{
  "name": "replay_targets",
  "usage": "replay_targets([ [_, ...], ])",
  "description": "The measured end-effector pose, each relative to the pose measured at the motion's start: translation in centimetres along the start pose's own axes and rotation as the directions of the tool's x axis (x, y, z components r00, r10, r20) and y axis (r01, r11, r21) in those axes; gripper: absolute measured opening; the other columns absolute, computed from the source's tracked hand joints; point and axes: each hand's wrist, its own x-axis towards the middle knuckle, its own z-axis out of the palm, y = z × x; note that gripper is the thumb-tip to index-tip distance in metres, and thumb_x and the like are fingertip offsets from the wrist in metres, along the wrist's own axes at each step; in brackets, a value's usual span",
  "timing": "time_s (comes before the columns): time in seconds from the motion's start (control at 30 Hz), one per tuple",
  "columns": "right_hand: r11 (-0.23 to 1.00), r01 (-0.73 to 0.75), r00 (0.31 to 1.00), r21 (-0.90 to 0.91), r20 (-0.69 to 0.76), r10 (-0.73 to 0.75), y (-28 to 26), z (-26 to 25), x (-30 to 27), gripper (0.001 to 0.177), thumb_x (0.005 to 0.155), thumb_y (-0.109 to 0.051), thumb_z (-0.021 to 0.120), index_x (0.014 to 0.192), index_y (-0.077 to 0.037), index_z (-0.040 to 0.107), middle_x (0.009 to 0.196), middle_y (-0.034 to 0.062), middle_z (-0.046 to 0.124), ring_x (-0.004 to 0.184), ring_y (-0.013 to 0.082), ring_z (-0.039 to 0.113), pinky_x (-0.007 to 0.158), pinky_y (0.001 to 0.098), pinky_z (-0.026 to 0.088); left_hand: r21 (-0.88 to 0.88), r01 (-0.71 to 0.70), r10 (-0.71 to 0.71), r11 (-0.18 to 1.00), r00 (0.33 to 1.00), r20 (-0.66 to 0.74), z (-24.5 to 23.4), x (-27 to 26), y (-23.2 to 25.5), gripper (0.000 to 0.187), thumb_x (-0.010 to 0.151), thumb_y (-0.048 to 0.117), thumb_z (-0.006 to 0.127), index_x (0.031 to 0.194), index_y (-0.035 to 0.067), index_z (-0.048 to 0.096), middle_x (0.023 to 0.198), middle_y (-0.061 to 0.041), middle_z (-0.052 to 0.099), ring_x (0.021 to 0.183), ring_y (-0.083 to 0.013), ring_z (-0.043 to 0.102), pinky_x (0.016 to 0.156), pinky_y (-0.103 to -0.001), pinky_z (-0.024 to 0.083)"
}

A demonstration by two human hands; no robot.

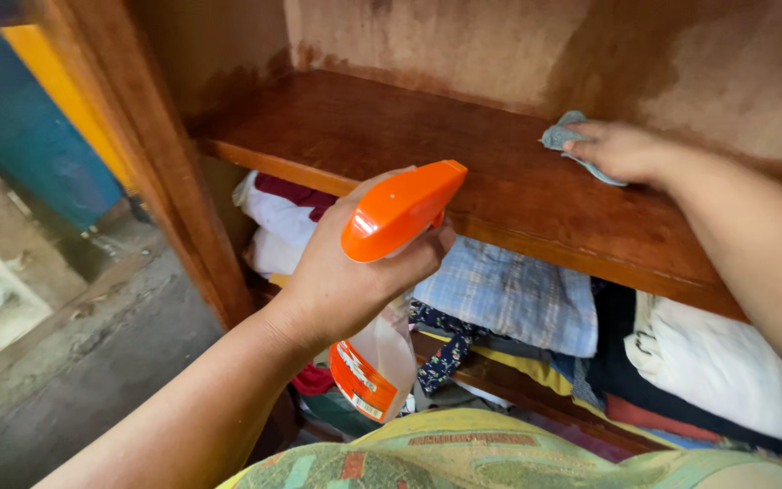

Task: The person sprays a cleaning solution onto a wooden wardrobe shelf and wipes it with a cloth. They then pick up folded clothes from a nearby bed and place them onto the cleaned shelf.

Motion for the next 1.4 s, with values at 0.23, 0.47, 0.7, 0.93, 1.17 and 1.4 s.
replay_targets([
  [0.23,0.949,0.283,0.956,-0.137,0.122,-0.267,-1.0,5.6,9.2,0.065,0.106,-0.051,0.036,0.158,-0.012,0.033,0.169,0.0099,0.023,0.157,0.0276,0.018,0.125,0.0377,0.015,0.21,-0.157,0.164,0.965,0.986,-0.018,-0.9,-0.5,-0.3,0.018,0.084,0.02,0.066,0.095,0.006,0.063,0.094,-0.011,0.065,0.091,-0.0319,0.064,0.088,-0.041,0.052],
  [0.47,0.775,0.632,0.752,0.018,0.224,-0.619,-15.9,8.7,4.8,0.061,0.105,-0.051,0.034,0.155,-0.016,0.043,0.169,0.0168,0.019,0.159,0.0314,0.012,0.127,0.0411,0.011,0.278,-0.191,0.202,0.941,0.979,-0.01,-1.3,-0.9,-0.4,0.016,0.083,0.018,0.064,0.094,0.006,0.064,0.096,-0.013,0.066,0.095,-0.0346,0.063,0.087,-0.042,0.051],
  [0.7,0.637,0.769,0.624,0.052,0.158,-0.766,-21.1,6.5,-3.6,0.071,0.093,-0.034,0.064,0.156,-0.013,0.038,0.166,0.0183,0.028,0.155,0.0329,0.023,0.123,0.0435,0.023,0.214,-0.232,0.238,0.949,0.971,0.0,-0.4,-0.8,0.0,0.018,0.084,0.018,0.067,0.098,0.006,0.066,0.1,-0.013,0.068,0.096,-0.0335,0.064,0.087,-0.041,0.051],
  [0.93,0.779,0.596,0.772,0.197,0.127,-0.623,-21.5,4.2,-11.5,0.055,0.092,-0.023,0.065,0.145,-0.014,0.053,0.154,0.0118,0.053,0.146,0.0309,0.044,0.121,0.0392,0.034,0.163,-0.178,0.175,0.97,0.984,0.034,0.9,0.2,0.1,0.021,0.087,0.022,0.069,0.098,0.004,0.065,0.097,-0.012,0.069,0.095,-0.0305,0.065,0.088,-0.039,0.052],
  [1.17,0.815,0.578,0.809,-0.054,-0.099,-0.58,-15.3,2.7,-17.2,0.061,0.081,0.001,0.064,0.142,-0.007,0.057,0.152,0.0159,0.052,0.145,0.0334,0.045,0.119,0.0416,0.037,0.024,-0.197,0.193,0.98,0.974,0.115,3.4,1.4,-0.2,0.027,0.087,0.023,0.067,0.107,0.005,0.066,0.102,-0.012,0.069,0.098,-0.0313,0.066,0.09,-0.04,0.053],
  [1.4,0.911,0.398,0.902,-0.105,-0.138,-0.41,-8.9,0.3,-23.1,0.074,0.076,0.002,0.065,0.148,-0.013,0.052,0.158,0.0142,0.046,0.146,0.0332,0.041,0.117,0.0437,0.035,0.066,-0.288,0.271,0.955,0.944,0.189,6.4,2.7,-0.6,0.03,0.089,0.026,0.069,0.111,0.006,0.068,0.109,-0.014,0.07,0.104,-0.0347,0.065,0.094,-0.043,0.051],
])
